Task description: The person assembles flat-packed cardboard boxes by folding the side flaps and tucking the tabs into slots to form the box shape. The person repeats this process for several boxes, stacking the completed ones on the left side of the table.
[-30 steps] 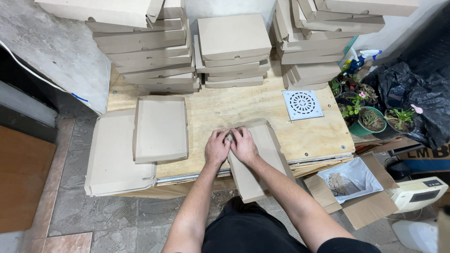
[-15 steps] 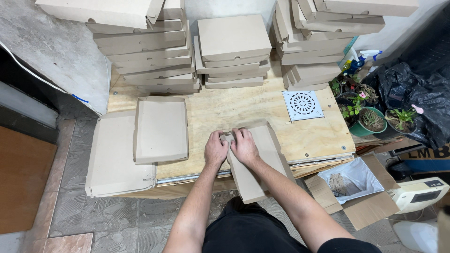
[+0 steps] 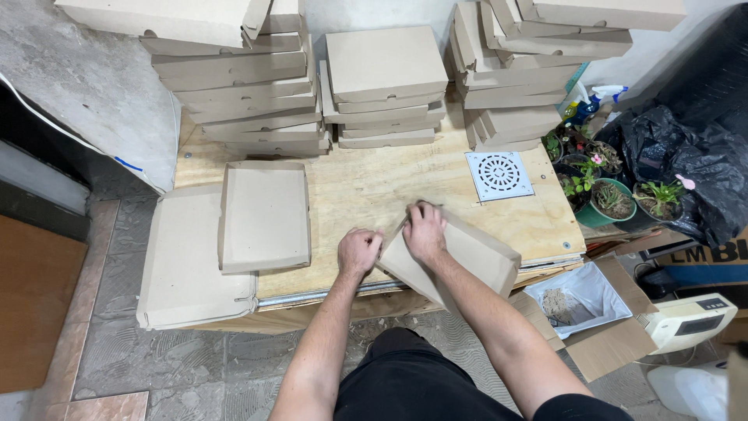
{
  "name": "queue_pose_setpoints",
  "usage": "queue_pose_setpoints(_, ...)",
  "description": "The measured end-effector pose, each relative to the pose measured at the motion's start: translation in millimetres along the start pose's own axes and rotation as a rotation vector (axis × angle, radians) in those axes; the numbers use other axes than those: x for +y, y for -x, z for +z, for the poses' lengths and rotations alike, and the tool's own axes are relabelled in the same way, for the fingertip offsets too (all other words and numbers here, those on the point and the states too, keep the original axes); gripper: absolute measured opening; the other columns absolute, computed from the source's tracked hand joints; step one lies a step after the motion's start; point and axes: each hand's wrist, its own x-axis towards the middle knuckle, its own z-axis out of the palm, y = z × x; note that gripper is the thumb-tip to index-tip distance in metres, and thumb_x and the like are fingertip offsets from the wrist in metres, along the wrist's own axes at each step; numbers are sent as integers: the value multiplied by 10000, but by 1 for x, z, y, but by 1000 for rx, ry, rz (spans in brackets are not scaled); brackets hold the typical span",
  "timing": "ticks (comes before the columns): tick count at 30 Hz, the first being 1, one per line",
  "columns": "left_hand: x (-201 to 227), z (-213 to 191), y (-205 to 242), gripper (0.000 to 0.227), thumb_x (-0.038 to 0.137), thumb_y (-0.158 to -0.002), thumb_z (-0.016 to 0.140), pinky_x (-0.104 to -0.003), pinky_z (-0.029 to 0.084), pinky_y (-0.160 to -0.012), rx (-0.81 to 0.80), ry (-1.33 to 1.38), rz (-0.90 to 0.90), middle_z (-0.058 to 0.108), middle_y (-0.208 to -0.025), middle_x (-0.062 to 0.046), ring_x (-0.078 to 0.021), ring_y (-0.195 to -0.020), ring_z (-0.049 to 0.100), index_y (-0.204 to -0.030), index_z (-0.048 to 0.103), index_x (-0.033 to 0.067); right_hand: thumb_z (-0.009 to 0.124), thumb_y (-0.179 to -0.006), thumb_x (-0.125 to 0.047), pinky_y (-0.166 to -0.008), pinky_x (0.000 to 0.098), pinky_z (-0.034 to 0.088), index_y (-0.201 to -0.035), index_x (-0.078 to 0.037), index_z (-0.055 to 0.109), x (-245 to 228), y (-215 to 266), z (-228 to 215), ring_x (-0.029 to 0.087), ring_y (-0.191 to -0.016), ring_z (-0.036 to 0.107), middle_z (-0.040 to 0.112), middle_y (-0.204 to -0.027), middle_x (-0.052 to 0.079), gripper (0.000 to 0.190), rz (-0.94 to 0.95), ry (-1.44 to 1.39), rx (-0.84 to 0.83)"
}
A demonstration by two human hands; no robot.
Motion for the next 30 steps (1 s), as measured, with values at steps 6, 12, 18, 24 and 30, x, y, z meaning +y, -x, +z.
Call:
queue_pose_setpoints(6, 5, -2, 0, 264, 466, -1105, 596, -428, 663, -984, 60, 83, -107, 764, -1103, 0, -213, -1112, 778, -1192, 768, 286, 668, -1048, -310, -1188, 488, 534, -1453, -212, 651, -17, 13, 21, 275, -1445, 623, 642, -1443, 53, 417, -431, -117, 14)
queue_pose_setpoints(12, 0, 0, 1, 301, 325, -1150, 532, -466, 654, -1079, 79, 120, -83, 705, -1305, -24, -291, -1275, 743, -1373, 723, 256, 687, -1039, -282, -1211, 476, 555, -1447, -68, 584, -33, 25, 19, 357, -1422, 645, 641, -1425, 161, 472, -612, -359, -43)
queue_pose_setpoints(18, -1, 7, 4, 258, 318, -1128, 591, -426, 687, -1017, 150, 80, -66, 692, -1272, 34, -250, -1216, 766, -1335, 746, 321, 712, -1044, -410, -1122, 449, 548, -1499, -146, 611, -22, 29, 33, 272, -1281, 653, 625, -1295, 52, 535, -386, -128, 125)
queue_pose_setpoints(24, -9, 13, -1, 309, 284, -1082, 604, -413, 670, -1080, 111, 81, -66, 686, -1310, 89, -218, -1281, 743, -1301, 786, 401, 675, -1070, -434, -1096, 455, 538, -1605, -214, 591, -31, 30, 21, 260, -1269, 628, 622, -1271, 34, 585, -276, -61, 45)
queue_pose_setpoints(30, -17, 22, -9, 386, 222, -1060, 571, -438, 650, -1118, 128, 126, -118, 723, -1349, 12, -252, -1317, 738, -1390, 746, 318, 699, -1052, -356, -1113, 445, 562, -1562, -180, 602, -30, 27, 25, 279, -1292, 640, 641, -1297, 64, 548, -276, -108, 44)
